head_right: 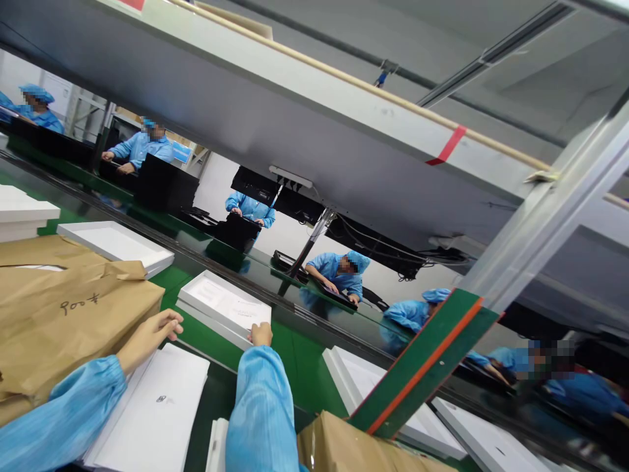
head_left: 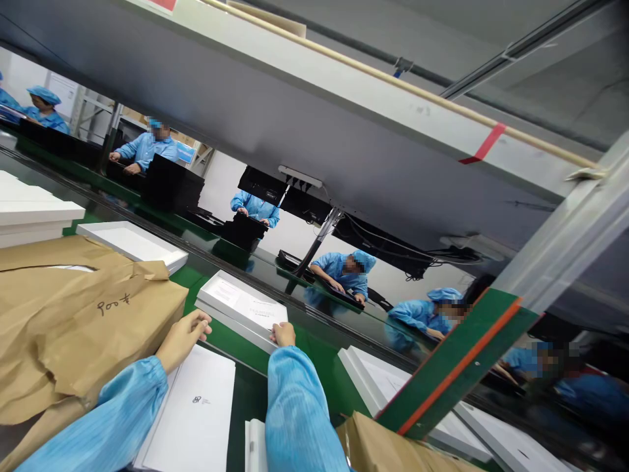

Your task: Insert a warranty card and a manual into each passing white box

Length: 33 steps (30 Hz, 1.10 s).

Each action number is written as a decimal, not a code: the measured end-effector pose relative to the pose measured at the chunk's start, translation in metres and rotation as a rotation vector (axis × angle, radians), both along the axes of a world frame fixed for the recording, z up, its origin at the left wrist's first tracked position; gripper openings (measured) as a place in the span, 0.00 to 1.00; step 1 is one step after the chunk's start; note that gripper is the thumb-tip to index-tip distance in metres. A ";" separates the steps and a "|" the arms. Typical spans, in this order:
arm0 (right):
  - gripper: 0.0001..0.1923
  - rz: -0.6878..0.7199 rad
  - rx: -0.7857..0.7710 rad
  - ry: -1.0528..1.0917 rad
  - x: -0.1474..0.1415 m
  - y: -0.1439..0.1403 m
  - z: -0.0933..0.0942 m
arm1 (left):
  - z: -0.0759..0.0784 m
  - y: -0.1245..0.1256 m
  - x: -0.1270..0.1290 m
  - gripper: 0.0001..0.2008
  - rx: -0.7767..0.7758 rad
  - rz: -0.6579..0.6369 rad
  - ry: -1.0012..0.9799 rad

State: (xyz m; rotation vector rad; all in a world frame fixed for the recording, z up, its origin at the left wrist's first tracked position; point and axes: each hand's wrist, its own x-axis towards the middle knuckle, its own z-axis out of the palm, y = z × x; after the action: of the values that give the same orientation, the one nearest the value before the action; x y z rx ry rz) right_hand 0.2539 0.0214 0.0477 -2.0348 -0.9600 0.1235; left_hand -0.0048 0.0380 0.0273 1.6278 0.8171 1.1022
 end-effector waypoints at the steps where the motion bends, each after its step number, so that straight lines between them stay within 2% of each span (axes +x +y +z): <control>1: 0.14 -0.006 -0.003 -0.035 0.000 -0.002 0.001 | -0.001 -0.001 0.001 0.11 0.001 -0.005 0.001; 6: 0.06 -0.006 0.094 -0.205 -0.023 -0.017 -0.007 | -0.015 0.003 0.002 0.10 -0.001 0.015 -0.013; 10: 0.07 0.003 0.193 -0.292 -0.040 -0.020 -0.011 | -0.025 0.005 0.001 0.09 -0.004 0.046 -0.025; 17: 0.06 -0.037 0.294 -0.378 -0.037 -0.027 -0.005 | -0.030 0.005 0.000 0.10 -0.001 0.062 -0.045; 22: 0.08 -0.001 0.218 -0.411 -0.036 -0.033 -0.009 | -0.031 0.005 0.000 0.09 -0.014 0.068 -0.067; 27: 0.08 0.071 0.083 -0.421 -0.031 -0.037 -0.001 | -0.034 0.009 -0.001 0.08 -0.012 0.106 -0.068; 30: 0.11 0.133 0.018 -0.425 -0.036 -0.042 0.003 | -0.035 0.008 -0.002 0.08 0.035 0.148 0.040; 33: 0.14 0.290 -0.053 -0.422 -0.061 -0.062 -0.003 | -0.036 0.002 -0.001 0.08 0.175 0.212 0.283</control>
State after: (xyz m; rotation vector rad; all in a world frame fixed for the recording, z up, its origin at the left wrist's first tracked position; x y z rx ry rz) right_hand 0.1934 -0.0410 0.0444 -1.9971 -1.5277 -0.1344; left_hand -0.0063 0.0401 -0.0083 1.9061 1.1246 1.1300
